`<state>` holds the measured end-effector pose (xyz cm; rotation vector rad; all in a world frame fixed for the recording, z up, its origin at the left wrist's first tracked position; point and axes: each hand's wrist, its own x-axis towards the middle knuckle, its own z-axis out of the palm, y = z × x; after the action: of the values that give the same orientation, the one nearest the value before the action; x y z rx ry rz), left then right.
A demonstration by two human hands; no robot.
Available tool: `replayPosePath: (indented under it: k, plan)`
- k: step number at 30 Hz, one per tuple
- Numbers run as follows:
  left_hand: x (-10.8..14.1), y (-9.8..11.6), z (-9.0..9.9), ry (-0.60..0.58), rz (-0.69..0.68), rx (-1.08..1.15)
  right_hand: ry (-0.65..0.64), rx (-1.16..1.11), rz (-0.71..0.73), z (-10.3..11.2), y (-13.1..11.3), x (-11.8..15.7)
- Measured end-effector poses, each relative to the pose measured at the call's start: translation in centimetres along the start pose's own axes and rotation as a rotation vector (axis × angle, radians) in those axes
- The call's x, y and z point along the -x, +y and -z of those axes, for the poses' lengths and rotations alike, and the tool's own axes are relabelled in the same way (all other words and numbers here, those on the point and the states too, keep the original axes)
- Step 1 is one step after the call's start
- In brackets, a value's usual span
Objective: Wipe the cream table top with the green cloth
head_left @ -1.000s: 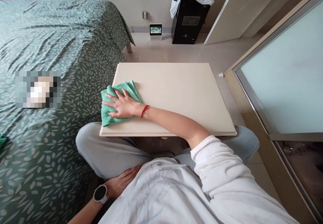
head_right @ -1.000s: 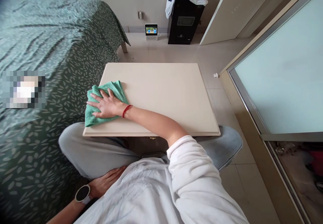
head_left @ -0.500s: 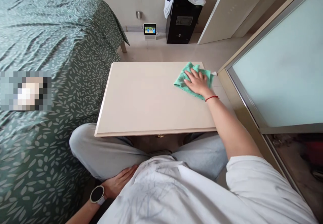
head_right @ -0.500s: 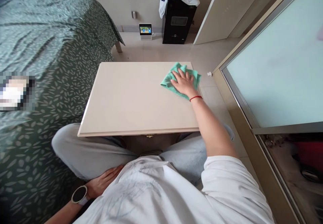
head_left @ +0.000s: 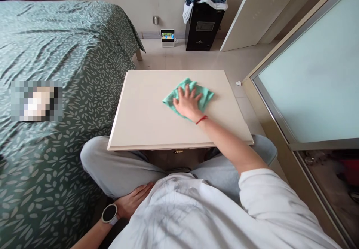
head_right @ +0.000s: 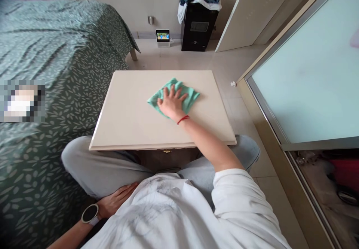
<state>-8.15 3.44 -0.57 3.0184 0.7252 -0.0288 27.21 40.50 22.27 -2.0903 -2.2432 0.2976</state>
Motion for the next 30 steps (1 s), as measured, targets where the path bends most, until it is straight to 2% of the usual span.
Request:
replayPosePath:
  k: [4, 7, 10, 12, 14, 16, 18, 21, 23, 26, 28, 30]
  plan:
    - [0.1, 0.1, -0.2, 0.075, 0.020, 0.007, -0.095, -0.053, 0.336, -1.1, -9.1, 0.7]
    - [0.0, 0.2, -0.2, 0.065, 0.017, -0.008, -0.132, -0.060, 0.569, -2.4, -14.3, 1.5]
    - [-0.4, 0.1, 0.9, 0.087, 0.012, -0.031, -0.139, -0.051, 0.753, -3.2, -16.5, 1.8]
    - [-0.6, -0.2, 1.9, 0.075, 0.007, -0.042, -0.146, -0.058, 0.823, -3.3, -16.1, 1.4]
    - [-0.8, -0.3, 2.7, 0.034, -0.004, -0.055, -0.159, -0.064, 0.828, -3.1, -14.3, 0.8]
    - [-0.8, -0.4, 3.0, 0.001, -0.007, -0.055, -0.161, -0.058, 0.763, -2.6, -11.1, 0.0]
    - [-0.7, -0.3, 2.6, -0.031, 0.000, -0.044, -0.141, -0.041, 0.648, -2.0, -6.9, -0.7]
    - [-0.5, -0.2, 1.6, -0.048, 0.010, -0.038, -0.090, 0.004, 0.431, -1.0, 1.3, -0.8]
    - [-0.6, -0.3, 1.3, -0.036, 0.004, -0.036, -0.043, 0.037, 0.277, -0.4, 7.2, -0.2]
    - [-0.9, -0.5, 2.0, -0.004, -0.019, -0.040, 0.041, 0.092, 0.041, 0.2, 15.0, 1.8]
    - [-1.2, -0.6, 2.7, 0.039, -0.028, -0.049, 0.082, 0.112, -0.111, 0.1, 18.4, 3.4]
    - [-1.4, -0.7, 3.2, 0.077, -0.031, -0.058, 0.124, 0.103, -0.222, -0.5, 19.7, 4.8]
